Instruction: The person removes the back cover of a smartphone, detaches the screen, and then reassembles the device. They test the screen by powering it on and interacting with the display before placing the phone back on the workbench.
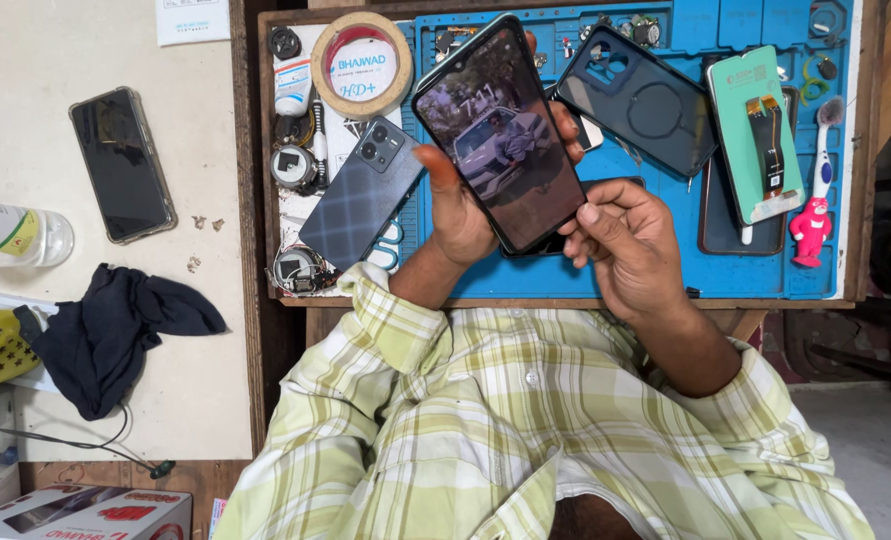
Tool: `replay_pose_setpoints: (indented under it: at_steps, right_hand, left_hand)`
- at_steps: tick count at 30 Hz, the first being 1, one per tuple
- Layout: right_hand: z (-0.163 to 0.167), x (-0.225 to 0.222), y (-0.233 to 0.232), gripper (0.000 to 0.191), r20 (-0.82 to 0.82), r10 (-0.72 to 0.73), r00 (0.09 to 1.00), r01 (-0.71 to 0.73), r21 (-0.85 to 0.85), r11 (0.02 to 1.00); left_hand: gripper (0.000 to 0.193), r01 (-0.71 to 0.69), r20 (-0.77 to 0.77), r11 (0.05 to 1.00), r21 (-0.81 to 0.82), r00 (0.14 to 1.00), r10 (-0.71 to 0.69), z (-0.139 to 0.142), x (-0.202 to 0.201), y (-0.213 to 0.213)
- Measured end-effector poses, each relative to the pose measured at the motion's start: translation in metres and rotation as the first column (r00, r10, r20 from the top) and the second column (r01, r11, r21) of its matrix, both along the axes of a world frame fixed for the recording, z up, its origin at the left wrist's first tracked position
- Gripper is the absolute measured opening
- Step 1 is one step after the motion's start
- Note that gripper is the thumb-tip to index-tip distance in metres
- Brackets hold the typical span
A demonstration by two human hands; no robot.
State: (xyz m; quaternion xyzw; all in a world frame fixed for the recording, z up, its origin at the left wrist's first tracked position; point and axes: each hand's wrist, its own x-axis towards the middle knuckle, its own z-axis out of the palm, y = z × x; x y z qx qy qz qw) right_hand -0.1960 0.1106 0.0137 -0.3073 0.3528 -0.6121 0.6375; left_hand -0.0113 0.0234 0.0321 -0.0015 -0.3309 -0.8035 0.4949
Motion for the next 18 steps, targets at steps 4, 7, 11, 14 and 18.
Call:
replay_pose_setpoints:
  at_steps: [4, 7, 11, 14, 18]
  right_hand:
    - [0.005, 0.004, 0.001, 0.014, -0.016, -0.020, 1.000, 0.021, 0.022, 1.000]
    - [0.008, 0.009, 0.003, 0.018, -0.004, -0.023, 1.000, 0.023, 0.034, 0.999]
    - [0.006, 0.013, 0.005, 0.020, 0.058, -0.045, 0.997, 0.042, 0.053, 0.998]
    - [0.003, 0.014, 0.008, 0.020, 0.103, -0.076, 0.992, 0.070, 0.062, 0.996]
    - [-0.002, 0.013, 0.009, 0.017, 0.107, -0.093, 0.990, 0.090, 0.037, 0.995]
  left_hand:
    - [0.099, -0.017, 0.064, 1.000, -0.022, 0.998, 0.018, -0.001, 0.002, 0.000]
    - [0.097, 0.013, 0.022, 1.000, -0.013, 1.000, -0.013, 0.004, 0.001, -0.001]
    - [0.096, -0.051, 0.122, 0.996, -0.079, 0.991, 0.061, 0.020, -0.002, -0.004]
    - [0.099, -0.115, 0.304, 0.976, -0.186, 0.938, 0.168, 0.031, -0.001, -0.003]
    - [0.108, -0.042, 0.092, 0.997, -0.059, 0.995, 0.047, 0.032, -0.006, -0.002]
